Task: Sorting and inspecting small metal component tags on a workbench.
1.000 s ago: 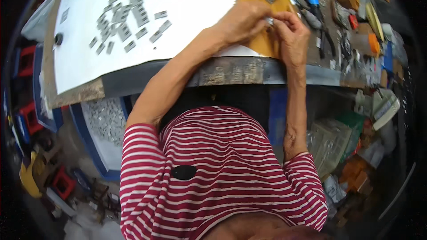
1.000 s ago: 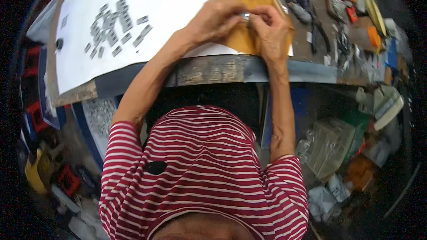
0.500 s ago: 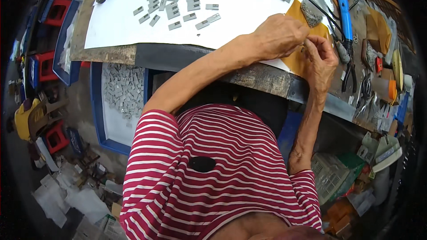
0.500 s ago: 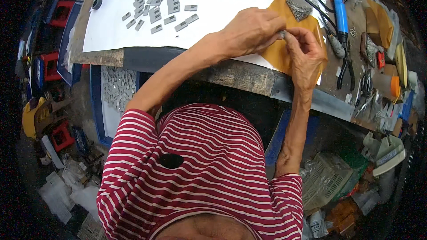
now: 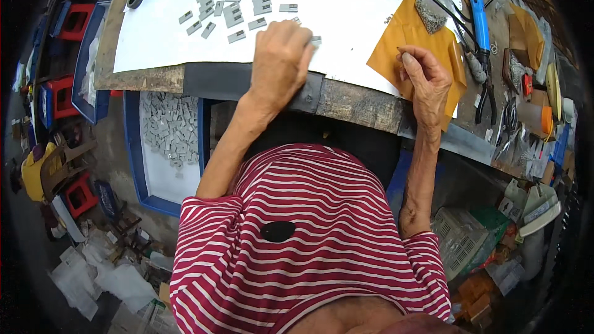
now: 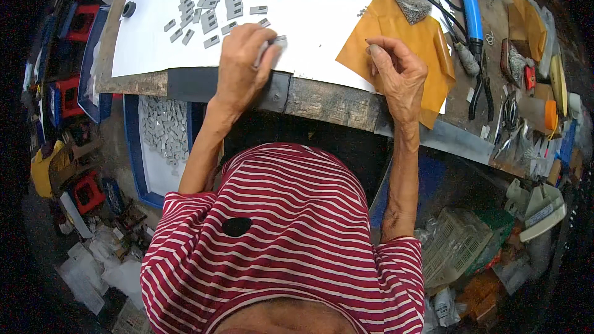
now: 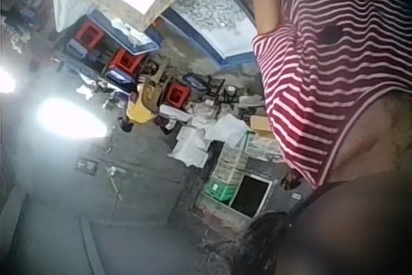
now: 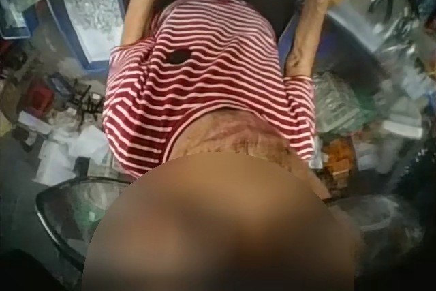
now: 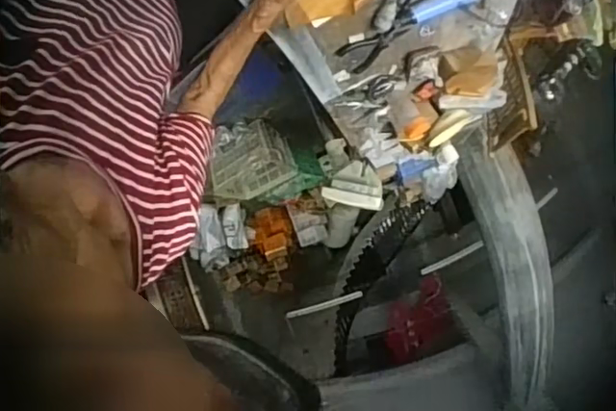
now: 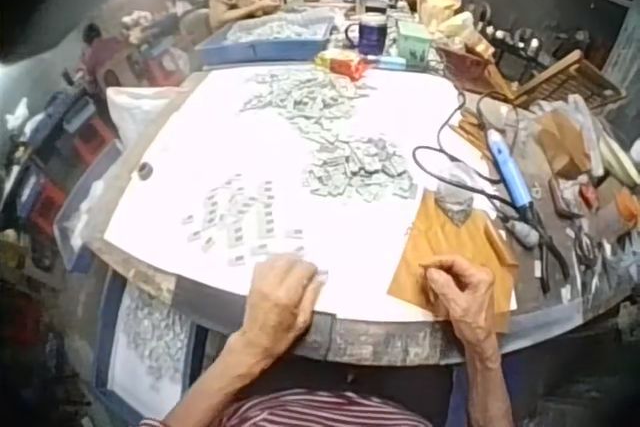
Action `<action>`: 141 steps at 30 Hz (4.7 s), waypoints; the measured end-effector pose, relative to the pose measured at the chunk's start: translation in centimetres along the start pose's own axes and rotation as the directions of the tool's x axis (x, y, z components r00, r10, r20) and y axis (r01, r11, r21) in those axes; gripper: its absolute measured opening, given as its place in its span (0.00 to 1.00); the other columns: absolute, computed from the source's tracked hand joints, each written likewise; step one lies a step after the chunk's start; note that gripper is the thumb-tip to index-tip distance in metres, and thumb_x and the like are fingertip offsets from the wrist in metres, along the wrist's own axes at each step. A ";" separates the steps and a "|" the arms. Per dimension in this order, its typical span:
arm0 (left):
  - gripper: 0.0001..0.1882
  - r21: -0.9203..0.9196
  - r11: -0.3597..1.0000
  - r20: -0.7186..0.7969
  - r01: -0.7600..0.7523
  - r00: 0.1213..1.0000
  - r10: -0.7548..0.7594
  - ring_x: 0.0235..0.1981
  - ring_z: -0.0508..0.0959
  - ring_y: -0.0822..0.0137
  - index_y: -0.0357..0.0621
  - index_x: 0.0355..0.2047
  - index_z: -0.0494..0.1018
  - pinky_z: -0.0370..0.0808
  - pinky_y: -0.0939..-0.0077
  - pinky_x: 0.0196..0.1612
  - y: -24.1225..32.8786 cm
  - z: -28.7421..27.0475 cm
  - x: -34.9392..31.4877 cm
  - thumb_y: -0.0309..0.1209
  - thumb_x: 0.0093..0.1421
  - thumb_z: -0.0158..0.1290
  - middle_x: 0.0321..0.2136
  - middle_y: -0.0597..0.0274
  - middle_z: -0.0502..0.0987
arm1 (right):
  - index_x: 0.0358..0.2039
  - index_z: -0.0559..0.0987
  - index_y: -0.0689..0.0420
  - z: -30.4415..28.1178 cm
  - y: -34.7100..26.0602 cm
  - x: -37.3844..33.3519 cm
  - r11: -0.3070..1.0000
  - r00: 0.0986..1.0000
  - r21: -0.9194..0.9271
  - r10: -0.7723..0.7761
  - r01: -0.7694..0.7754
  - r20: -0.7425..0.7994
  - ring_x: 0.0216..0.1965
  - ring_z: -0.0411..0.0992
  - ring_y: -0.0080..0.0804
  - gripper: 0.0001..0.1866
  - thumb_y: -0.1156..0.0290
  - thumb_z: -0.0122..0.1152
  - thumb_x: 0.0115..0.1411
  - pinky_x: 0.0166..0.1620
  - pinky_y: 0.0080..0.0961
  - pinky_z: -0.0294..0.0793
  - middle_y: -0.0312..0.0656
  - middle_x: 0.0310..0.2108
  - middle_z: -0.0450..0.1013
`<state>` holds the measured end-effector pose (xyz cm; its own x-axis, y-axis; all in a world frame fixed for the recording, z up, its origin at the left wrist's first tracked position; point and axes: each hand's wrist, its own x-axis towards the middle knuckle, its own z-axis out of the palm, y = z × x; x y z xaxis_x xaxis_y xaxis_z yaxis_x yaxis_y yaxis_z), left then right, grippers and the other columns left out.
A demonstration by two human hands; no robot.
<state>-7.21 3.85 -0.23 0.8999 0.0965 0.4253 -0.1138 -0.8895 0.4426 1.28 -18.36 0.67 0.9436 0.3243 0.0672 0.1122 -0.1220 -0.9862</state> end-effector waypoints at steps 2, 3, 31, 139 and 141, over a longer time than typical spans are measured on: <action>0.06 0.042 0.998 -0.018 0.052 0.998 -0.052 0.31 0.71 0.60 0.37 0.28 0.72 0.67 0.68 0.37 -0.2 -0.5 -0.6 0.26 0.49 0.54 0.27 0.55 0.72 | 0.33 0.76 0.65 -0.1 0.1 -0.1 1.000 1.000 -0.005 0.009 -0.009 -0.003 0.21 0.64 0.15 0.07 0.75 0.55 0.54 0.26 0.12 0.63 0.33 0.21 0.68; 0.06 0.040 0.998 -0.043 0.051 0.998 -0.050 0.32 0.70 0.61 0.37 0.28 0.71 0.66 0.68 0.37 -0.5 -0.5 -0.8 0.24 0.48 0.54 0.27 0.56 0.71 | 0.33 0.76 0.65 -0.2 0.1 -0.2 1.000 1.000 -0.010 0.014 -0.014 -0.005 0.21 0.64 0.15 0.07 0.76 0.55 0.54 0.25 0.12 0.63 0.32 0.20 0.68; 0.06 0.090 0.993 -0.026 0.071 0.997 -0.068 0.23 0.75 0.64 0.34 0.30 0.73 0.70 0.75 0.25 -1.0 -0.5 -0.6 0.23 0.50 0.54 0.23 0.53 0.74 | 0.30 0.74 0.64 -8.3 3.6 -0.4 0.730 0.956 -0.683 -0.219 0.028 -0.196 0.25 0.69 0.20 0.07 0.74 0.55 0.53 0.29 0.17 0.68 0.37 0.25 0.71; 0.10 -0.727 0.668 0.280 0.159 0.957 0.077 0.26 0.72 0.77 0.36 0.36 0.72 0.71 0.84 0.30 7.1 8.1 7.1 0.26 0.53 0.53 0.25 0.64 0.74 | 0.29 0.75 0.64 -3.6 -0.2 0.7 0.990 0.964 0.131 0.076 -0.043 -0.256 0.18 0.66 0.15 0.06 0.74 0.57 0.54 0.22 0.10 0.64 0.34 0.21 0.70; 0.10 -0.742 0.647 0.296 0.179 0.952 0.076 0.26 0.71 0.77 0.37 0.36 0.72 0.71 0.84 0.30 7.2 8.1 7.2 0.26 0.53 0.53 0.25 0.66 0.73 | 0.29 0.75 0.64 -3.5 -0.5 0.7 0.990 0.970 0.135 0.065 -0.033 -0.234 0.18 0.66 0.15 0.06 0.75 0.57 0.53 0.23 0.10 0.65 0.34 0.20 0.70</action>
<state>1.84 -5.42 -0.37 0.9728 -0.1080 0.2049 -0.2247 -0.2267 0.9477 2.95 -21.39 1.71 0.9955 0.0868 0.0370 0.0375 -0.0047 -0.9993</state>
